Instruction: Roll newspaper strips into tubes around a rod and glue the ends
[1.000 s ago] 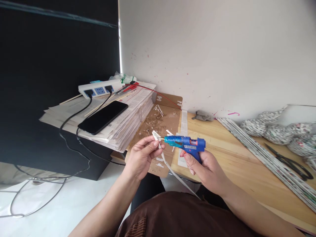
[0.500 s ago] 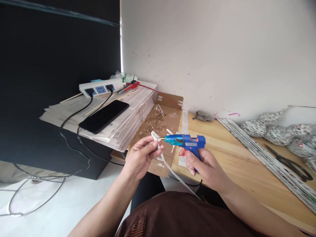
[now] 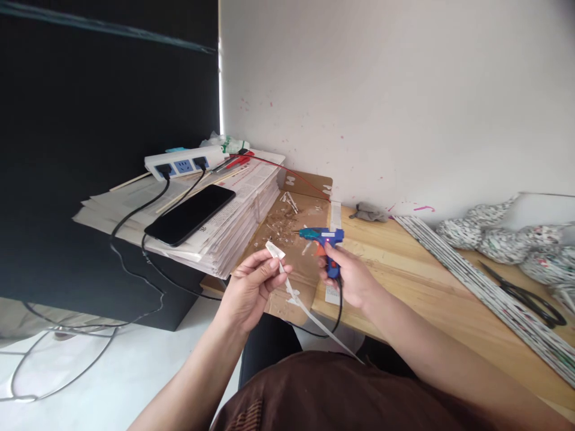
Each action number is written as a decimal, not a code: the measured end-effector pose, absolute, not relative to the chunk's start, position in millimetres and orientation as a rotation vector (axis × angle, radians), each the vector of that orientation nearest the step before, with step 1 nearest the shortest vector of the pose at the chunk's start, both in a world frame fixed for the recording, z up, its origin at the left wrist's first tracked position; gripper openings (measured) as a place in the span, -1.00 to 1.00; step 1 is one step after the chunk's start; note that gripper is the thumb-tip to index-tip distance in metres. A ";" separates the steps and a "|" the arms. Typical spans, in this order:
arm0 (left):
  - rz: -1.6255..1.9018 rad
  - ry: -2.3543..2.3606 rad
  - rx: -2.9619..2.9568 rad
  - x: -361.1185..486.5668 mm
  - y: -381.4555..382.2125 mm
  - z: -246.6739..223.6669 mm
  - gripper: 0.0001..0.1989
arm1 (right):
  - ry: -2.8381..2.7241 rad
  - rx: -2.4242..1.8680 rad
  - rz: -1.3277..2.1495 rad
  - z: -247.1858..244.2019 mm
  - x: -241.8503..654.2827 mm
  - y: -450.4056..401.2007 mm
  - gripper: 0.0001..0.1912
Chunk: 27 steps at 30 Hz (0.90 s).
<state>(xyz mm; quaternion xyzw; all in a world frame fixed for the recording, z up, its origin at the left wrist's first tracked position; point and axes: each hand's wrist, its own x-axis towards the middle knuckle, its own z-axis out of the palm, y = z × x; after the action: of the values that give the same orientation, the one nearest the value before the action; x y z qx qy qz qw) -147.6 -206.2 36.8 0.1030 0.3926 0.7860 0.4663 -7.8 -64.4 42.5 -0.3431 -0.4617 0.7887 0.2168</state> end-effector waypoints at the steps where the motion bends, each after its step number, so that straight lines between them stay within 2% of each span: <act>1: 1.929 0.967 0.257 -147.7 -207.9 37.3 -0.80 | -1.204 -1.017 2.259 39.4 -18.5 -59.8 -0.76; 4: 1.927 0.987 0.267 -148.4 -213.8 38.3 -0.81 | -1.079 -1.082 2.396 33.5 -50.4 -48.9 -0.72; 14: 1.884 1.053 0.238 -147.0 -219.6 31.7 -0.78 | -1.162 -1.275 2.275 16.6 -118.5 -31.2 -0.71; 22: 1.862 1.039 0.254 -145.8 -215.5 30.2 -0.77 | -1.278 -1.331 2.287 31.8 -113.2 -30.8 -0.73; 27: 1.872 1.032 0.266 -144.6 -213.4 31.1 -0.78 | -1.629 -1.298 2.075 50.5 -84.8 -43.0 -0.75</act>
<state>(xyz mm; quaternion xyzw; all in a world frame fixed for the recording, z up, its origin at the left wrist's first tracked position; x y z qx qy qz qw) -144.6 -213.4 31.1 0.1089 0.4220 0.7651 0.4739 -84.8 -43.0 50.5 -0.4393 -0.5511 0.7023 0.1006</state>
